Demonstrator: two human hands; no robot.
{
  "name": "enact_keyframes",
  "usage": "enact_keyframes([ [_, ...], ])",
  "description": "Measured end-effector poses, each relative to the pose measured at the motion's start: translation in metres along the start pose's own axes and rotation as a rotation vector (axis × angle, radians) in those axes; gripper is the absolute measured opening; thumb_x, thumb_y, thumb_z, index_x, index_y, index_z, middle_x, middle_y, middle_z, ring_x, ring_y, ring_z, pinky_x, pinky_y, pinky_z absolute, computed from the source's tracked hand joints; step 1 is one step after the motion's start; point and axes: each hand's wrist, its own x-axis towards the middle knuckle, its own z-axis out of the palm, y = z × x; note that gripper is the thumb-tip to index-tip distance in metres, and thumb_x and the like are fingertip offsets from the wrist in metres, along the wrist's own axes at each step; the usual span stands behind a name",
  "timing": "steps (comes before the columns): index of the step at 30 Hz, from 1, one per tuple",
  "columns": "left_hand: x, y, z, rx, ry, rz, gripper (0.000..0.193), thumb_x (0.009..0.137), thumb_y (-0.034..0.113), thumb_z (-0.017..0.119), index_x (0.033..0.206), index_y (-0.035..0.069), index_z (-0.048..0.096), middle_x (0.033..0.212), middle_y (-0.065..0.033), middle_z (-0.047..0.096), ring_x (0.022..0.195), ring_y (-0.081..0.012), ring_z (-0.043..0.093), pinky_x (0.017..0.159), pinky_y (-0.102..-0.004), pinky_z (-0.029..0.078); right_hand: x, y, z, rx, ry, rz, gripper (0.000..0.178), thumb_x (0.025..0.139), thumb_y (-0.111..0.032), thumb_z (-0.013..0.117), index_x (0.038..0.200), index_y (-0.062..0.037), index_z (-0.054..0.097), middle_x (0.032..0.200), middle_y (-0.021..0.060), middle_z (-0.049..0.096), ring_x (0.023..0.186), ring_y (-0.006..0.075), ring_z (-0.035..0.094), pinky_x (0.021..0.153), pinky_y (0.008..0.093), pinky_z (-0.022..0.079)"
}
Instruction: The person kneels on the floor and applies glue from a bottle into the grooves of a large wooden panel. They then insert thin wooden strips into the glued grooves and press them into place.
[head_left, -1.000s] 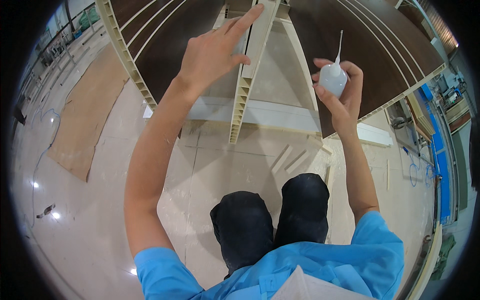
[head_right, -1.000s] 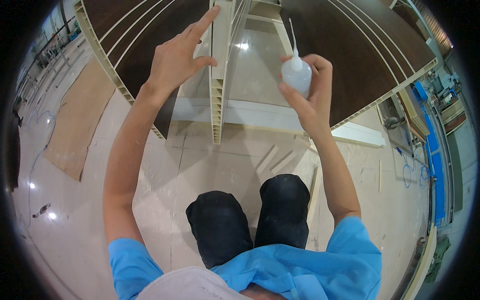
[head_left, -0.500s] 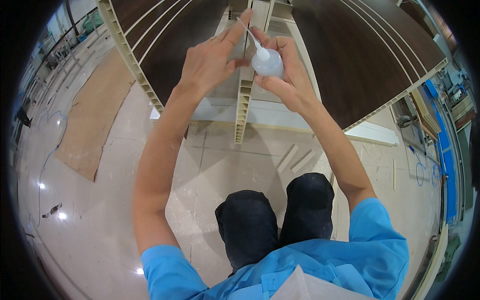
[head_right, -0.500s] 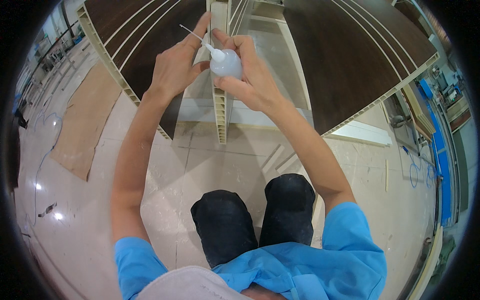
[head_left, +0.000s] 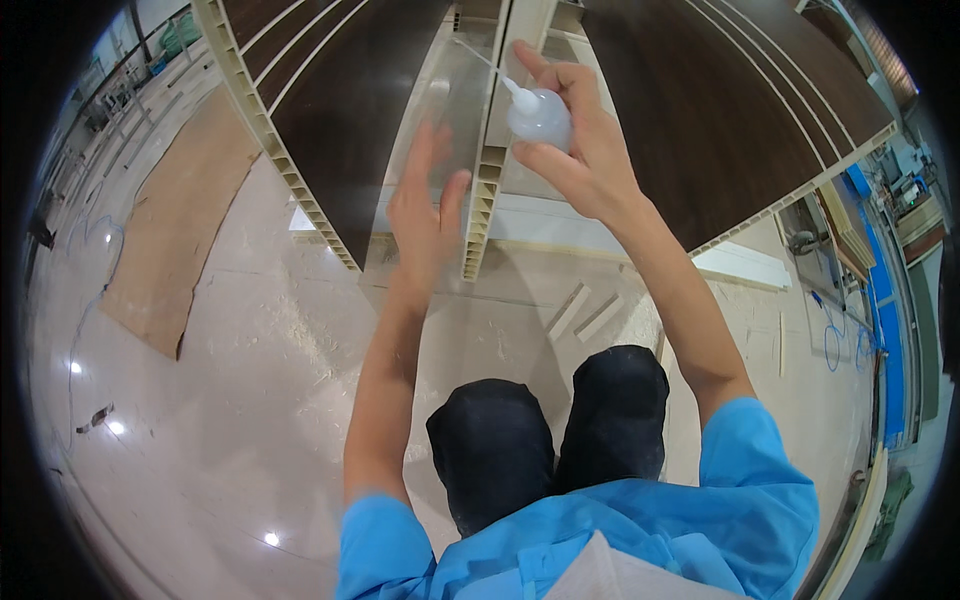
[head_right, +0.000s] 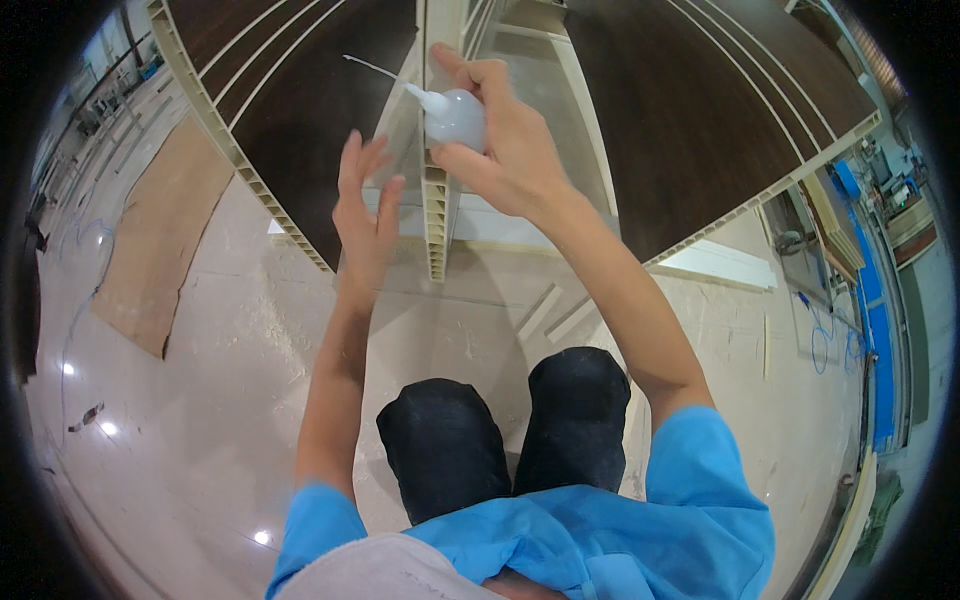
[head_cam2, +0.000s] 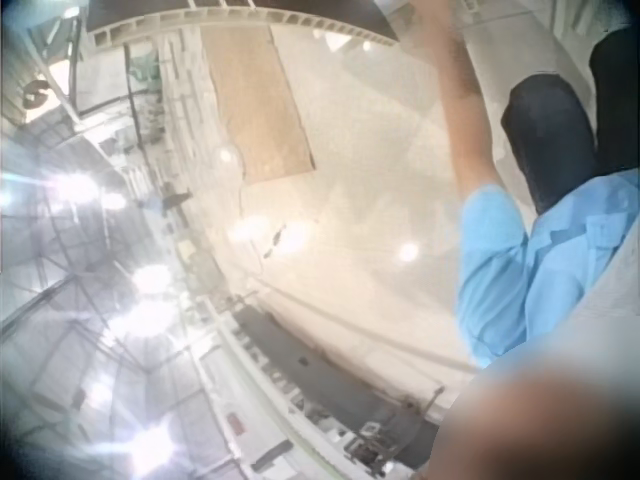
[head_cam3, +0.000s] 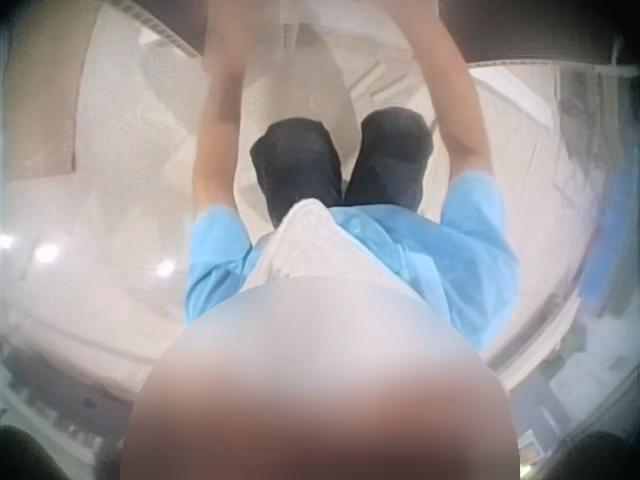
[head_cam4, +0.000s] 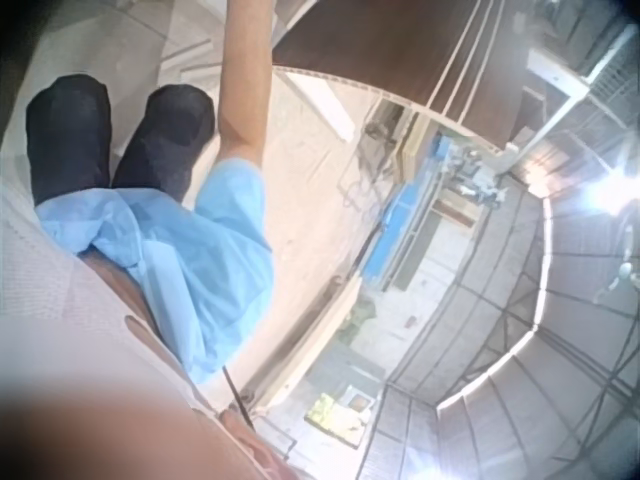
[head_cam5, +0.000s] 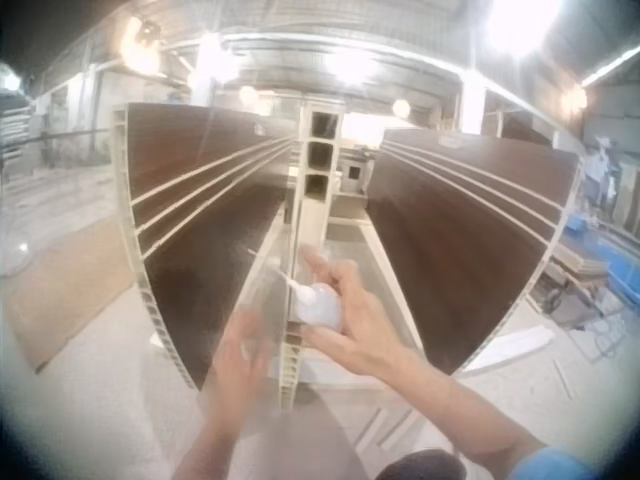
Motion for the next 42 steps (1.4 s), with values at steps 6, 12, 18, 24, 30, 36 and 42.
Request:
enact_keyframes([
  [6,-0.025,-0.001,0.004,-0.128,-0.071,-0.432,0.031,0.103,0.014,0.077,0.129,-0.002,0.07,0.12,-0.0123,0.076,0.097,-0.0173,0.073,0.092,-0.0333,0.059,0.001,0.001,0.004,0.07,0.033,-0.042,0.057,0.083,-0.011,0.073,0.131,-0.0083,0.043,0.172,0.0243,0.048,0.123,0.0243,0.064,0.104,0.0357,0.051],
  [12,0.018,-0.001,0.037,-0.269,0.087,-0.314,0.031,0.098,0.01,0.08,0.127,0.001,0.073,0.117,-0.0096,0.077,0.09,-0.0155,0.072,0.084,-0.0318,0.059,0.003,0.003,0.0,0.093,0.034,-0.059,0.059,0.084,-0.013,0.076,0.131,-0.0076,0.041,0.168,0.0273,0.05,0.129,0.0305,0.066,0.106,0.0388,0.051],
  [18,0.034,0.008,0.039,-0.121,0.034,-0.278,0.037,0.093,0.0,0.08,0.13,0.003,0.074,0.116,-0.0104,0.076,0.088,-0.0169,0.072,0.083,-0.0316,0.059,0.003,0.005,-0.005,0.095,0.024,-0.088,0.06,0.084,-0.013,0.076,0.131,-0.0077,0.04,0.168,0.0271,0.051,0.129,0.0321,0.065,0.109,0.0394,0.05],
  [24,0.074,0.014,0.02,-0.054,0.035,0.048,0.039,0.093,-0.006,0.074,0.13,0.006,0.076,0.115,-0.01,0.076,0.088,-0.0164,0.072,0.083,-0.0314,0.059,0.003,0.005,-0.007,0.159,0.01,-0.064,0.06,0.082,-0.012,0.073,0.13,-0.0093,0.038,0.168,0.0243,0.051,0.124,0.0348,0.067,0.106,0.0418,0.052],
  [30,0.093,0.036,0.017,-0.143,-0.006,-0.06,0.031,0.097,-0.007,0.07,0.124,0.005,0.079,0.11,-0.0078,0.076,0.09,-0.0131,0.071,0.082,-0.0285,0.058,0.0,0.011,-0.003,0.315,-0.01,-0.011,0.056,0.082,-0.005,0.069,0.131,-0.0082,0.041,0.171,0.0295,0.042,0.136,0.023,0.054,0.108,0.0354,0.047],
  [36,0.09,0.047,0.03,-0.162,0.082,-0.094,0.027,0.095,-0.005,0.072,0.118,0.005,0.082,0.103,-0.0095,0.078,0.084,-0.0189,0.075,0.081,-0.0318,0.06,0.002,0.013,-0.005,0.261,-0.016,-0.079,0.056,0.083,-0.004,0.068,0.132,-0.0091,0.042,0.172,0.0297,0.041,0.144,0.025,0.051,0.112,0.0371,0.044],
  [42,0.085,0.051,0.038,-0.065,0.123,-0.068,0.029,0.095,-0.003,0.073,0.122,0.002,0.081,0.103,-0.0109,0.078,0.086,-0.0216,0.076,0.082,-0.0344,0.061,-0.001,0.012,-0.005,0.357,-0.028,-0.031,0.059,0.082,-0.003,0.07,0.133,-0.0096,0.042,0.173,0.0295,0.04,0.153,0.0273,0.045,0.118,0.0389,0.039],
])
